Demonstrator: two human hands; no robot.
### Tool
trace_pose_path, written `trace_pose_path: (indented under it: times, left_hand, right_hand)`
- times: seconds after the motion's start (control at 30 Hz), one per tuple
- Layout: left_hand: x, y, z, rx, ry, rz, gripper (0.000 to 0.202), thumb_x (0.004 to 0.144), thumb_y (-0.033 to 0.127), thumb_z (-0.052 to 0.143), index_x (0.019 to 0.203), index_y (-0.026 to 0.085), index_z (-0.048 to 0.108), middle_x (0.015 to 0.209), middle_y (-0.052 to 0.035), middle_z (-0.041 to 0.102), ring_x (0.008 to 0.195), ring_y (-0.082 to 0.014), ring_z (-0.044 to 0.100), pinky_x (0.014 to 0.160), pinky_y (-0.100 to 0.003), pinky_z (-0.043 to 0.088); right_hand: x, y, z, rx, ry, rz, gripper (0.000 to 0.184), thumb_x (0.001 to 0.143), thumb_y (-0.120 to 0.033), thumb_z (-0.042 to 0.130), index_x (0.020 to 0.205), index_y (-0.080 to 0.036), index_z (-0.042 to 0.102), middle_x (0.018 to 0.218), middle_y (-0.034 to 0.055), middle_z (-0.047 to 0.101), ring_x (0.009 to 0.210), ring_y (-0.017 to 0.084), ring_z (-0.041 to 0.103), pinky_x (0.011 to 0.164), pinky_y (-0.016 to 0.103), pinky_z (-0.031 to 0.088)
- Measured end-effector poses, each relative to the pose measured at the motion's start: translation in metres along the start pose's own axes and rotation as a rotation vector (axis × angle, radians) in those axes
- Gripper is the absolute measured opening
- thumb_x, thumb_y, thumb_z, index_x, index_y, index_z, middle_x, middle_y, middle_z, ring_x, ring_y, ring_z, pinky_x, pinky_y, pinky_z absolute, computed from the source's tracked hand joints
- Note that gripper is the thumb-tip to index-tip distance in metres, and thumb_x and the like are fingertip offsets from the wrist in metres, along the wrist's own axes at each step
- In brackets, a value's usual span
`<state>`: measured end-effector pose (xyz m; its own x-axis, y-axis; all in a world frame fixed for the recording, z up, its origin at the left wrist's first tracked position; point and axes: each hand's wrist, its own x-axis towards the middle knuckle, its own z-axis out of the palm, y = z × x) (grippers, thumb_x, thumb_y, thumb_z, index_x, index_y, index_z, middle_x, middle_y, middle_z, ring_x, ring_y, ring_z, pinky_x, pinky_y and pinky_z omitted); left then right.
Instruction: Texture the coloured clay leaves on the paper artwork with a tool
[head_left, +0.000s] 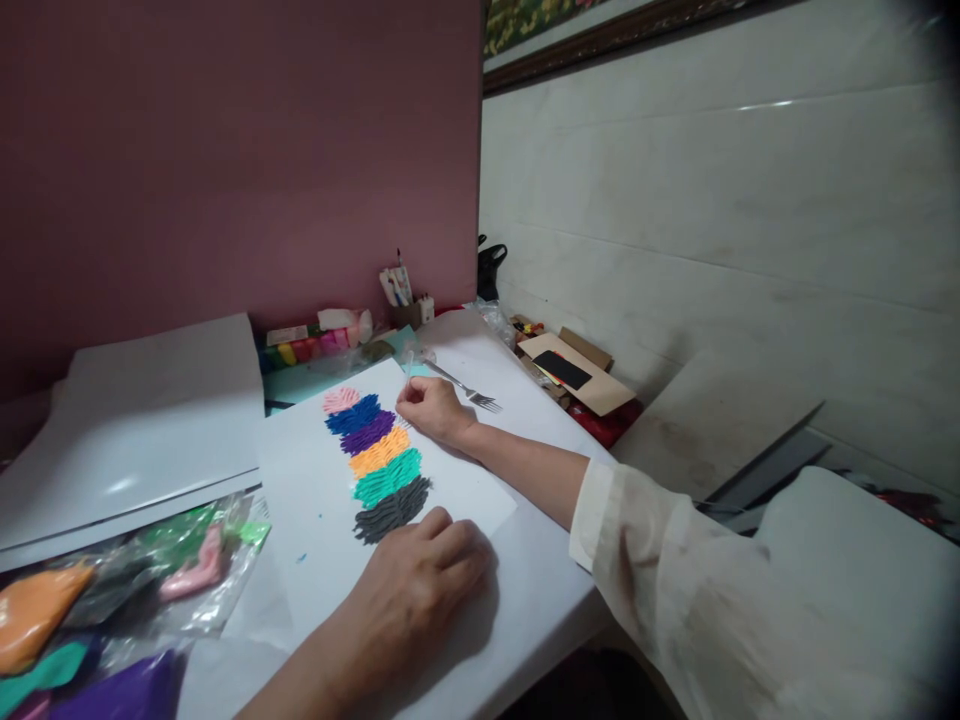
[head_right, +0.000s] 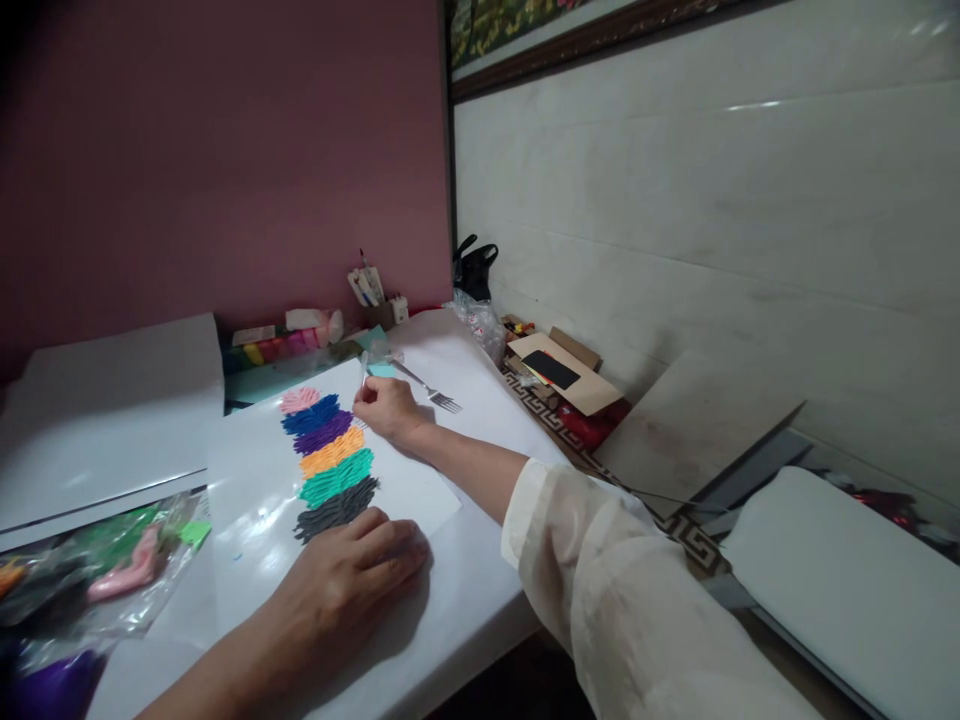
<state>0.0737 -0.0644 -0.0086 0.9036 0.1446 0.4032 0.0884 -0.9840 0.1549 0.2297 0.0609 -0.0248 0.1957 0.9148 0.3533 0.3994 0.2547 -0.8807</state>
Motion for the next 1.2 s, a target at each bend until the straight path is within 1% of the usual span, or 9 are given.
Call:
trace_pose_path:
  times: [0.23,0.37,0.63,0.83,1.03,1.2]
  left_hand:
    - [-0.0017,0.0003,-0.001,0.009,-0.003,0.0,0.019,0.094,0.013,0.046,0.095,0.017,0.065,0.084,-0.0073,0.06,0.067,-0.0162,0.046,0.057,-0.028,0.043]
    - [-0.0011,-0.0004,-0.0023,0.017,-0.022,0.008,0.021,0.094,0.012,0.045,0.094,0.017,0.065,0.084,-0.0076,0.059,0.068,-0.0166,0.047,0.058,-0.028,0.044]
    - [-0.0035,-0.0014,0.0016,-0.001,-0.054,-0.019,0.022,0.094,0.011,0.043,0.098,0.017,0.064,0.089,-0.0081,0.061,0.069,-0.0184,0.044,0.057,-0.032,0.042]
    - [-0.0042,-0.0016,0.0009,0.014,-0.029,-0.008,0.019,0.093,0.012,0.046,0.097,0.018,0.064,0.087,-0.008,0.06,0.069,-0.0169,0.047,0.058,-0.029,0.043]
    - [-0.0037,-0.0013,0.0014,0.009,-0.017,-0.008,0.021,0.094,0.012,0.044,0.097,0.018,0.064,0.087,-0.008,0.06,0.069,-0.0167,0.046,0.059,-0.029,0.043]
    - [-0.0041,-0.0013,0.0017,-0.005,-0.05,-0.013,0.022,0.094,0.01,0.042,0.096,0.017,0.063,0.089,-0.0081,0.061,0.069,-0.0179,0.044,0.057,-0.031,0.041]
  right_hand:
    - [0.0002,-0.0017,0.0001,-0.034,0.011,0.004,0.008,0.063,-0.011,0.06,0.059,-0.018,0.06,0.058,-0.0042,0.059,0.059,0.011,0.053,0.058,0.022,0.037]
    - [-0.0003,-0.0022,0.0,-0.019,0.016,0.003,0.008,0.065,-0.011,0.058,0.061,-0.018,0.061,0.058,-0.0042,0.058,0.059,0.011,0.053,0.058,0.022,0.038]
    - [-0.0014,-0.0034,-0.0009,-0.026,-0.009,-0.005,0.008,0.062,-0.011,0.059,0.059,-0.018,0.06,0.056,-0.0044,0.058,0.057,0.011,0.052,0.057,0.022,0.037]
    - [-0.0013,-0.0033,-0.0006,-0.012,0.008,0.004,0.008,0.063,-0.01,0.058,0.06,-0.017,0.06,0.058,-0.0046,0.057,0.059,0.011,0.053,0.059,0.022,0.038]
    - [-0.0012,-0.0031,-0.0001,-0.019,-0.014,0.008,0.008,0.062,-0.011,0.059,0.058,-0.017,0.06,0.057,-0.0042,0.058,0.058,0.011,0.052,0.058,0.022,0.037]
    - [-0.0017,-0.0035,-0.0004,-0.013,-0.001,0.021,0.007,0.063,-0.012,0.058,0.059,-0.017,0.059,0.058,-0.0044,0.057,0.06,0.011,0.052,0.058,0.022,0.038]
